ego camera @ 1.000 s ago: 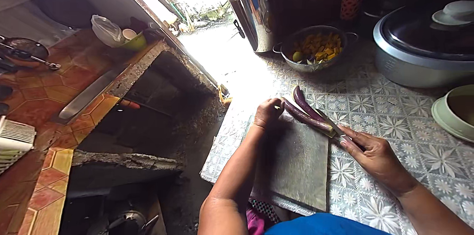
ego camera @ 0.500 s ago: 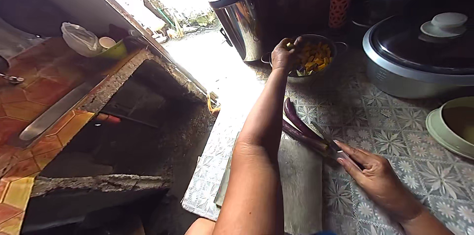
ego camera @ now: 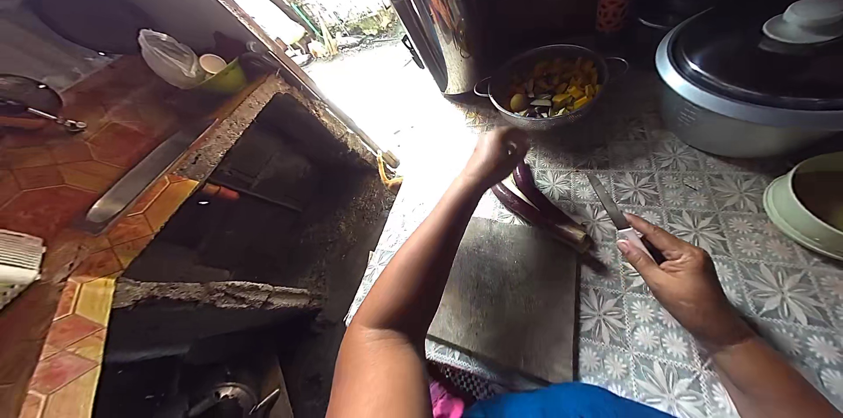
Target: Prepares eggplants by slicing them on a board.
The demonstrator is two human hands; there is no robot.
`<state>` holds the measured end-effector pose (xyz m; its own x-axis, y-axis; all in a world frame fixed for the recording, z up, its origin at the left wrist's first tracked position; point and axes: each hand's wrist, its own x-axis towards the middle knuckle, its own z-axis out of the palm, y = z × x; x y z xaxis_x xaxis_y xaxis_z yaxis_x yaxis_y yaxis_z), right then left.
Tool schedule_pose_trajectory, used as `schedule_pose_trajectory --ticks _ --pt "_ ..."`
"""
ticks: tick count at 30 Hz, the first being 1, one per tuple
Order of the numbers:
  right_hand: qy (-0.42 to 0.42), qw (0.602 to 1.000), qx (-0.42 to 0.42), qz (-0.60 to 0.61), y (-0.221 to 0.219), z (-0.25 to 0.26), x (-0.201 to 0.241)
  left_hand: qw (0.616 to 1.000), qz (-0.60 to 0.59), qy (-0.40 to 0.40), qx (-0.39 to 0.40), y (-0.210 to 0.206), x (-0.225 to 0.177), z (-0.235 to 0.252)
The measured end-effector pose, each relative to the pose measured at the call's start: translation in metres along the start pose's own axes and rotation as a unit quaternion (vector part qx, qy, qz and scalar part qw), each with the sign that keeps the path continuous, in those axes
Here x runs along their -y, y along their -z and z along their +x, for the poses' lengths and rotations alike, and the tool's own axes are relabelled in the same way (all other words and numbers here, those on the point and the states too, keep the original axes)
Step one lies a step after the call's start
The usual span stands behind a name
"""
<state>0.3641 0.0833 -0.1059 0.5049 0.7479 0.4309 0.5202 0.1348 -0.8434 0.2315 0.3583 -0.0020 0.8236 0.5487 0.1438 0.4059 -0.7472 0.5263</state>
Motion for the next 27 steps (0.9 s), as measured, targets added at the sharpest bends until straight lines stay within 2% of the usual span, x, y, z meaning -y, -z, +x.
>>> schedule_pose_trajectory --ticks 2,5,9,15,20,22,27 --pt "-0.005 1.000 -0.001 -0.005 -0.002 0.000 0.001 0.995 0.055 -0.045 0.064 -0.007 -0.002 -0.032" --pt "0.005 1.000 0.008 -0.017 -0.005 -0.003 0.002 0.989 0.087 -0.094 0.078 -0.027 0.012 -0.062" --pt "0.018 0.999 0.019 -0.031 -0.007 -0.005 0.004 0.982 0.128 -0.084 0.110 -0.037 0.007 -0.080" --pt "0.019 0.998 0.033 -0.047 -0.007 -0.007 0.003 0.963 0.212 -0.110 0.124 -0.043 0.003 -0.079" --pt "0.020 0.998 0.035 -0.047 -0.006 -0.007 0.003 0.955 0.232 -0.161 0.089 -0.034 0.002 -0.091" --pt "0.019 0.998 0.037 -0.050 -0.005 -0.007 0.003 0.957 0.241 -0.142 0.077 -0.021 -0.011 -0.103" --pt "0.034 0.997 0.043 -0.048 -0.007 -0.009 0.001 0.984 0.180 -0.005 0.015 -0.002 -0.037 -0.158"
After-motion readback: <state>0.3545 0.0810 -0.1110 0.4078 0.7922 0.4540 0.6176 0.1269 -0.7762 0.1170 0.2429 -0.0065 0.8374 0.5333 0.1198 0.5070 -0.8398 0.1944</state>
